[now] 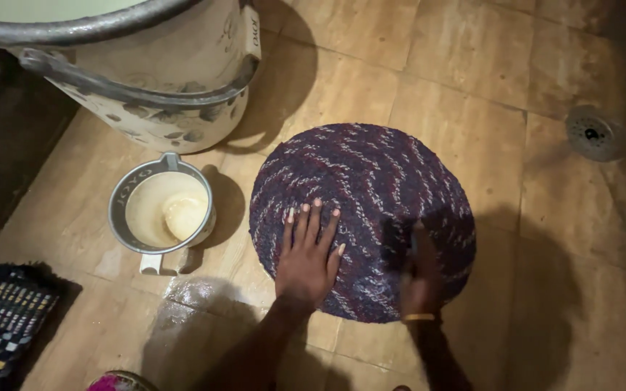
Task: The person cleans a small circular rug by rubbing it with their hands and applying a small blue bar of soap.
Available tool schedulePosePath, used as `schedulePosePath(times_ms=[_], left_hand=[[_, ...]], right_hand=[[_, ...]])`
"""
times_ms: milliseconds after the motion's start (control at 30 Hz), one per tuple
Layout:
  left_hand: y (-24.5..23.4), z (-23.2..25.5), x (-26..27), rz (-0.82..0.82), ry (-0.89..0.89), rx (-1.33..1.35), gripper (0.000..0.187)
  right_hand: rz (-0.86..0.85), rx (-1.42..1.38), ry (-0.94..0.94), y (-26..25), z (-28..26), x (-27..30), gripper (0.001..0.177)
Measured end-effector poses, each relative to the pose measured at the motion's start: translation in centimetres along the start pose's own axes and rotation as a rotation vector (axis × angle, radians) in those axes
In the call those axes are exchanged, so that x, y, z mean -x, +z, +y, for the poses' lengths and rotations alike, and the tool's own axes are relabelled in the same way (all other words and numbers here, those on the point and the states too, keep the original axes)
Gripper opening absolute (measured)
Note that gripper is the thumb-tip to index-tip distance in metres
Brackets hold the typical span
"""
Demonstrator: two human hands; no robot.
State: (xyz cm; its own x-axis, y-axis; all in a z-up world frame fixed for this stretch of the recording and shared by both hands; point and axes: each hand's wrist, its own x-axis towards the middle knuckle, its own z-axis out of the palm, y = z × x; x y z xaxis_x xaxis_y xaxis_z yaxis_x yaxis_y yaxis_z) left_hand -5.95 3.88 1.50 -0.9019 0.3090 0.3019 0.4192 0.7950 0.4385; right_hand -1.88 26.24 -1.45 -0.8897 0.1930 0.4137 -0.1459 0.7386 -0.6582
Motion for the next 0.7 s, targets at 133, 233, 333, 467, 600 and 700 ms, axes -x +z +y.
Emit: schedulePosePath(times_ms=[133, 233, 333, 467, 600, 700], left_hand=[[0.2, -0.1, 0.1, -0.007, -0.003, -0.017, 0.064], [0.6, -0.2, -0.1, -0.040, -0.004, -0.055, 0.065], [0.8, -0.4, 0.1, -0.045, 0.005, -0.057, 0.065], [0.8, -0.9, 0.2, -0.041, 0.036, -0.027, 0.065], [-0.3, -1.1, 1.8, -0.024, 0.061, 0.056, 0.062], [-1.1, -0.6, 3.6, -0.026, 0.032, 0.077, 0.060]], right_hand=[[-0.007, 0.002, 0.074, -0.2, 0.9, -0.2, 0.056], [0.045, 0.114, 0.026, 0.1, 0.9, 0.5, 0.055], [0.055, -0.001, 0.016, 1.3, -0.3, 1.0, 0.052], [-0.091, 0.015, 0.196, 2.0, -3.7, 2.1, 0.051], [-0.175, -0.011, -0.009, 2.6, -7.0, 2.8, 0.051], [-0.291, -0.032, 0.195, 3.0, -9.2, 2.9, 0.049]])
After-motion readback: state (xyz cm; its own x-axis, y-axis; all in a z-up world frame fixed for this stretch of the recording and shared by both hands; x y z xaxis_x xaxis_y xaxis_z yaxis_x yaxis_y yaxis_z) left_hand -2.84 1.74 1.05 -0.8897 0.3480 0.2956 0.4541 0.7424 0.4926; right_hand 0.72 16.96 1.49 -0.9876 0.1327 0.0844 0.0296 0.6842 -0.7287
